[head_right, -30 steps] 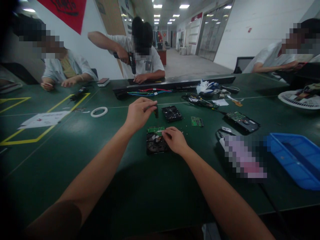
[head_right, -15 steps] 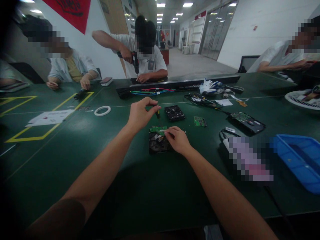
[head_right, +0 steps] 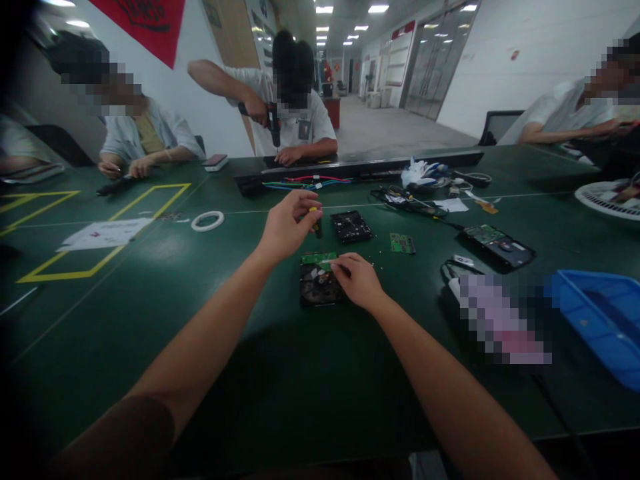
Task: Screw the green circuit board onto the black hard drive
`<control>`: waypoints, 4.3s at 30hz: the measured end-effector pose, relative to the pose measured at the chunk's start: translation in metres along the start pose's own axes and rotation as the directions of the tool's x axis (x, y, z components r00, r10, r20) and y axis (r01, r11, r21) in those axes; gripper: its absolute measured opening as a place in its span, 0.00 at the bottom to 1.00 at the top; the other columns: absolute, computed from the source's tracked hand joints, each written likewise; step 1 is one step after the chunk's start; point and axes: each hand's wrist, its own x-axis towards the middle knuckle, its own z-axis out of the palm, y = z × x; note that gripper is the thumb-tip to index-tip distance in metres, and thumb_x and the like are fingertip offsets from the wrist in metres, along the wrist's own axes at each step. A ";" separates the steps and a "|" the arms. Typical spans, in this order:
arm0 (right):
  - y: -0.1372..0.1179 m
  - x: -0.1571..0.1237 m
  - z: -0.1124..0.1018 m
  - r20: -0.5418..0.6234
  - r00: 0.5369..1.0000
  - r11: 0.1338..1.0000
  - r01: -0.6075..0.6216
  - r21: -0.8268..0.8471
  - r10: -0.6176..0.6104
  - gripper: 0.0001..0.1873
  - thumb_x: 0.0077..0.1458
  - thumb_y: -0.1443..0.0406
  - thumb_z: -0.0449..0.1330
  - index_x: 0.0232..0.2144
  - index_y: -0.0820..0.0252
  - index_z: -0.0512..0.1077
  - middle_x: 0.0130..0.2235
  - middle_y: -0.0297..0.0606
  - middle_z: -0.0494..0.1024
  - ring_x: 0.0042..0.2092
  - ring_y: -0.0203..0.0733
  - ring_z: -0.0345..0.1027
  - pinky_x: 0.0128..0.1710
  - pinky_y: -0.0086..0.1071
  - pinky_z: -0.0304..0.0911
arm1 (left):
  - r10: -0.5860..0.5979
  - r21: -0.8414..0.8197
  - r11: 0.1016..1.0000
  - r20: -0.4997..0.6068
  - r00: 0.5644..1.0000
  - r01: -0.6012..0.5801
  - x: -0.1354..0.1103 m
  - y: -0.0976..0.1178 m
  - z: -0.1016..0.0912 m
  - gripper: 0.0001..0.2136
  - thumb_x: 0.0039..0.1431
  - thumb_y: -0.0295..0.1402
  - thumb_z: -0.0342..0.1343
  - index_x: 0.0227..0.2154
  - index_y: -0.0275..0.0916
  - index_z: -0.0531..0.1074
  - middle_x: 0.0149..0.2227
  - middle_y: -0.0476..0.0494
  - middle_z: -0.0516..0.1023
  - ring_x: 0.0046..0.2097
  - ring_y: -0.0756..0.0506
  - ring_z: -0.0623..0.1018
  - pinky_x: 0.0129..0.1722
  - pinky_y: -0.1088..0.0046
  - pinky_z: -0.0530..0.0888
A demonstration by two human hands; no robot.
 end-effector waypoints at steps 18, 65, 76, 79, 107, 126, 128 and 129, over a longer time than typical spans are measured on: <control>-0.003 0.000 -0.001 -0.011 1.000 1.000 0.012 0.012 -0.012 0.13 0.67 0.59 0.58 0.46 0.53 0.81 0.47 0.42 0.80 0.50 0.47 0.76 0.53 0.42 0.71 | -0.293 -0.519 0.777 0.202 0.935 0.356 -0.004 0.007 0.012 0.06 0.60 0.35 0.62 0.38 0.40 0.76 0.37 0.46 0.75 0.38 0.49 0.76 0.33 0.74 0.80; -0.004 0.001 -0.002 0.003 1.000 1.000 -0.010 -0.009 0.010 0.13 0.66 0.59 0.59 0.46 0.53 0.82 0.48 0.43 0.80 0.51 0.48 0.75 0.55 0.44 0.70 | -0.366 -0.556 0.728 0.180 0.913 0.401 -0.003 0.003 0.012 0.11 0.57 0.38 0.66 0.37 0.38 0.74 0.37 0.44 0.79 0.38 0.47 0.79 0.26 0.77 0.74; -0.003 0.001 -0.001 0.006 1.000 1.000 0.004 -0.024 -0.004 0.14 0.66 0.58 0.58 0.47 0.53 0.81 0.49 0.43 0.80 0.52 0.48 0.75 0.55 0.43 0.70 | -0.424 -0.623 0.641 0.201 0.883 0.449 -0.003 0.007 0.011 0.07 0.61 0.34 0.61 0.35 0.36 0.71 0.38 0.37 0.82 0.40 0.44 0.82 0.36 0.70 0.79; -0.001 0.001 -0.001 0.006 1.000 1.000 0.013 -0.020 -0.012 0.14 0.67 0.58 0.58 0.47 0.53 0.81 0.49 0.43 0.80 0.51 0.48 0.75 0.55 0.43 0.70 | -0.428 -0.620 0.637 0.210 0.879 0.458 -0.003 0.008 0.011 0.07 0.60 0.34 0.62 0.35 0.36 0.71 0.39 0.38 0.82 0.40 0.45 0.82 0.36 0.70 0.79; -0.002 0.000 -0.002 0.021 1.000 1.000 -0.002 -0.027 0.003 0.15 0.68 0.57 0.57 0.48 0.53 0.81 0.49 0.43 0.79 0.52 0.47 0.74 0.55 0.43 0.69 | -0.367 -0.339 0.849 0.173 0.914 0.405 0.000 0.006 0.001 0.13 0.58 0.42 0.60 0.38 0.38 0.82 0.44 0.41 0.82 0.43 0.46 0.77 0.34 0.74 0.70; -0.004 0.001 -0.003 0.008 1.000 1.000 0.000 -0.012 0.000 0.14 0.66 0.57 0.59 0.47 0.52 0.81 0.48 0.42 0.81 0.51 0.47 0.75 0.55 0.43 0.70 | -0.403 -0.577 0.664 0.258 0.878 0.475 -0.002 0.015 0.005 0.04 0.61 0.31 0.57 0.38 0.38 0.74 0.42 0.40 0.82 0.43 0.45 0.81 0.39 0.69 0.80; -0.004 0.001 -0.002 0.003 1.000 1.000 0.003 -0.008 -0.003 0.14 0.66 0.57 0.59 0.47 0.52 0.81 0.48 0.42 0.81 0.51 0.47 0.75 0.55 0.43 0.70 | -0.388 -0.599 0.655 0.257 0.885 0.461 -0.002 0.014 0.006 0.04 0.62 0.30 0.56 0.37 0.38 0.74 0.40 0.41 0.81 0.43 0.46 0.81 0.44 0.66 0.80; -0.004 0.001 -0.002 0.002 1.000 1.000 0.003 -0.007 -0.003 0.14 0.66 0.57 0.59 0.46 0.52 0.81 0.48 0.42 0.81 0.51 0.48 0.75 0.55 0.43 0.70 | -0.382 -0.604 0.653 0.258 0.887 0.457 -0.002 0.013 0.007 0.04 0.62 0.30 0.56 0.37 0.37 0.74 0.40 0.41 0.81 0.42 0.46 0.81 0.44 0.65 0.80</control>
